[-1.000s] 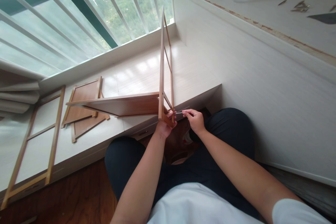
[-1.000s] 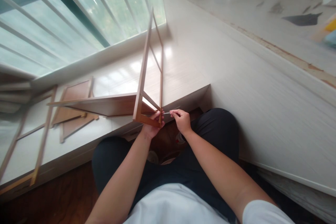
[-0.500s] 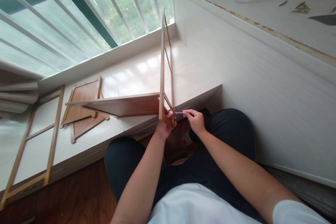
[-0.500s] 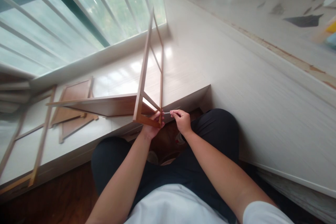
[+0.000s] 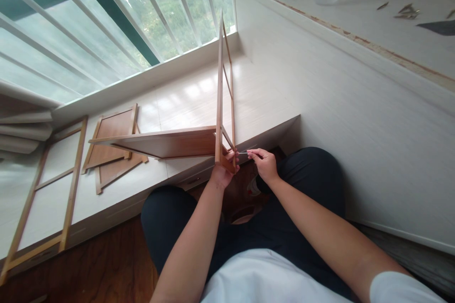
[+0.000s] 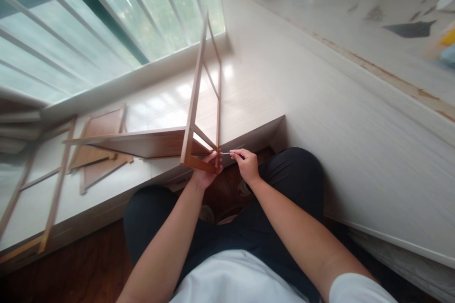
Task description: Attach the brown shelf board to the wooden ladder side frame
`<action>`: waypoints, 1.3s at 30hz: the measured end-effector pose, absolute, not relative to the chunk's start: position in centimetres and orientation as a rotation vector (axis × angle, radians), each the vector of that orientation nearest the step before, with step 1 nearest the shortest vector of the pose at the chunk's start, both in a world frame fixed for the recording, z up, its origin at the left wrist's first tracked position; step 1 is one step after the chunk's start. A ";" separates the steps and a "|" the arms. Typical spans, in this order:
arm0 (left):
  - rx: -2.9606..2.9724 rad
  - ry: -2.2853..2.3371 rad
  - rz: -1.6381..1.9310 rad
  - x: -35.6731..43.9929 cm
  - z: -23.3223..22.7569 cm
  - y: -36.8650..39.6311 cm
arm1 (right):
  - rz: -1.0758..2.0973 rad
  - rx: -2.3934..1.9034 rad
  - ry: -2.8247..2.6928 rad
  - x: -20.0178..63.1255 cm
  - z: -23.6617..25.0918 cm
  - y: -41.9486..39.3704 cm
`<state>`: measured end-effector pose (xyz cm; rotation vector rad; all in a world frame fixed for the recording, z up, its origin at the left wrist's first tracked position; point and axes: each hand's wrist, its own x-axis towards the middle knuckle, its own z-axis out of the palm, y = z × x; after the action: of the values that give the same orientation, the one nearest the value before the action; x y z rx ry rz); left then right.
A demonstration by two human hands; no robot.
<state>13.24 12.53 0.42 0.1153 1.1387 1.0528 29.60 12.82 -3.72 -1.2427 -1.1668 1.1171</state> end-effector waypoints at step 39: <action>0.112 1.124 1.031 13.1 0.6 12.5 | 1.238 -1.283 -1.113 29.7 -3.7 12.9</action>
<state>13.06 12.53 0.65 0.1119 1.1239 1.0308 29.70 12.86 -3.69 -1.2833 -1.1127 1.2376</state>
